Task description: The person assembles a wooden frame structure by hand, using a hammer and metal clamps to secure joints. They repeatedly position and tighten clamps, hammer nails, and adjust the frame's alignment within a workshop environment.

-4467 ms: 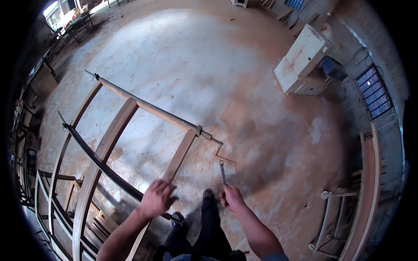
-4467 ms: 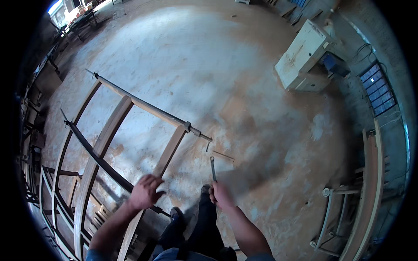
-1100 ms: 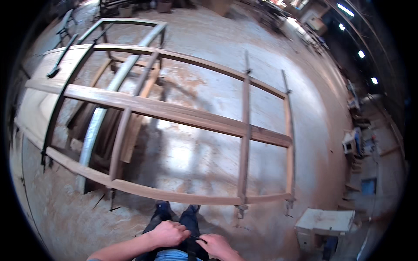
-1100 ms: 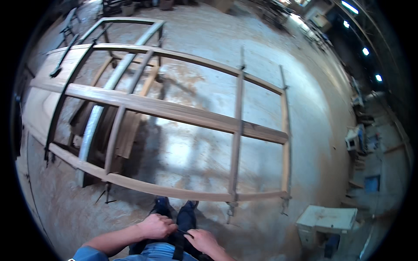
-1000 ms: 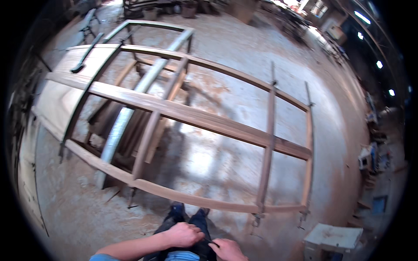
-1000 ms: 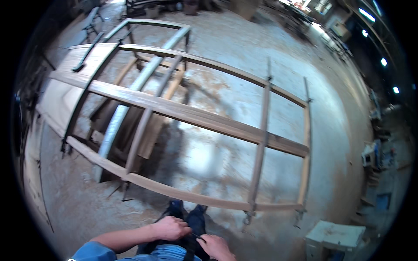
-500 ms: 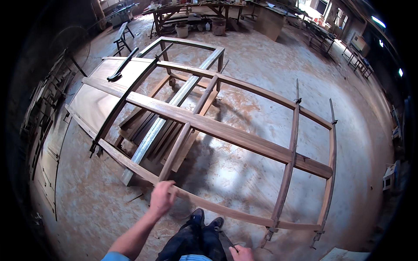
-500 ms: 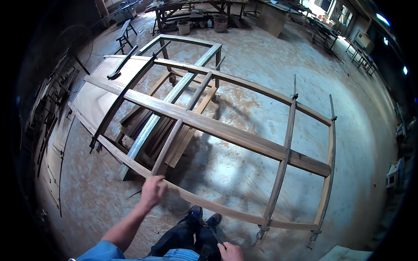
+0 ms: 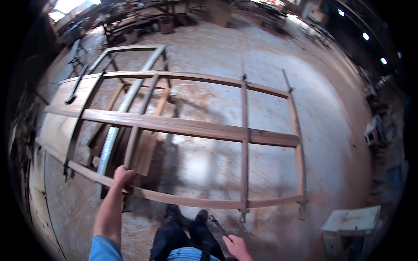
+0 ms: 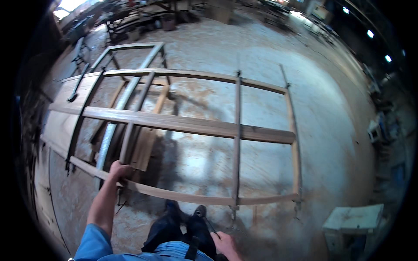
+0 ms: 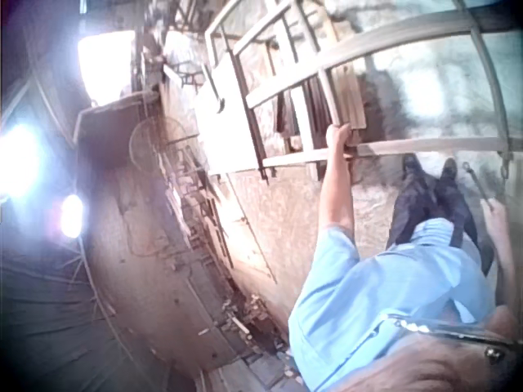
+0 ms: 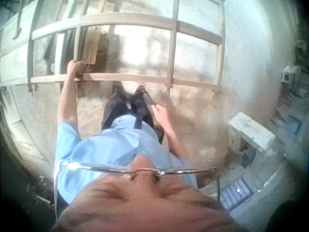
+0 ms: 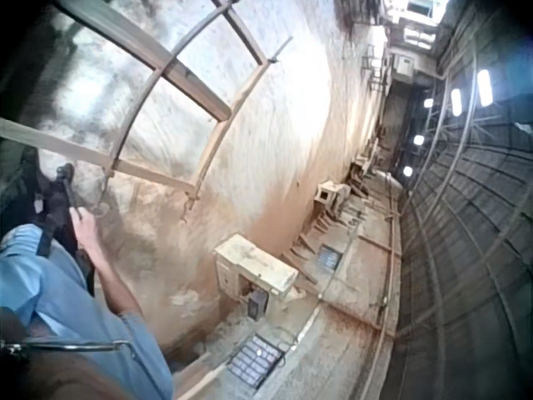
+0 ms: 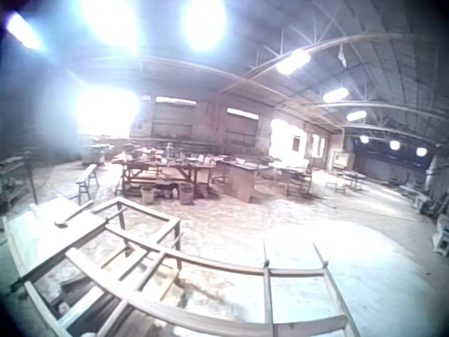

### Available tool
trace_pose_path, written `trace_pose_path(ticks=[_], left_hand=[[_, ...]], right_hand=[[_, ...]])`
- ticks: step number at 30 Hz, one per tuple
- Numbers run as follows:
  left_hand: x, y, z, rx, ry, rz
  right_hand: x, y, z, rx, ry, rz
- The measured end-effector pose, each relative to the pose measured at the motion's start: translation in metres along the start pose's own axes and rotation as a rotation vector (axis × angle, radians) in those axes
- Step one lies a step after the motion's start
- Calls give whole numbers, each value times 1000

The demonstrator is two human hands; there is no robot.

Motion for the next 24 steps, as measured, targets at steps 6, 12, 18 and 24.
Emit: trace_pose_path(ticks=[6, 12, 18, 24], left_hand=[[26, -6, 30, -35, 206, -570], [34, -5, 42, 113, 270, -490], [40, -14, 32, 36, 309, -536], [34, -21, 28, 9, 334, -552]], right_hand=[[16, 26, -3, 85, 6, 124], [65, 67, 10, 131, 27, 224], [89, 112, 14, 145, -8, 180], [82, 121, 3, 190, -36, 179]])
Point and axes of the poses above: each hand's wrist, its own z-axis towards the middle knuckle, its own x-axis out of the palm, y = z × x, the point moved 10 cm from there along z, towards the middle knuckle, and after that the axes turned 12 degrees about x, right-handed, at the moved point
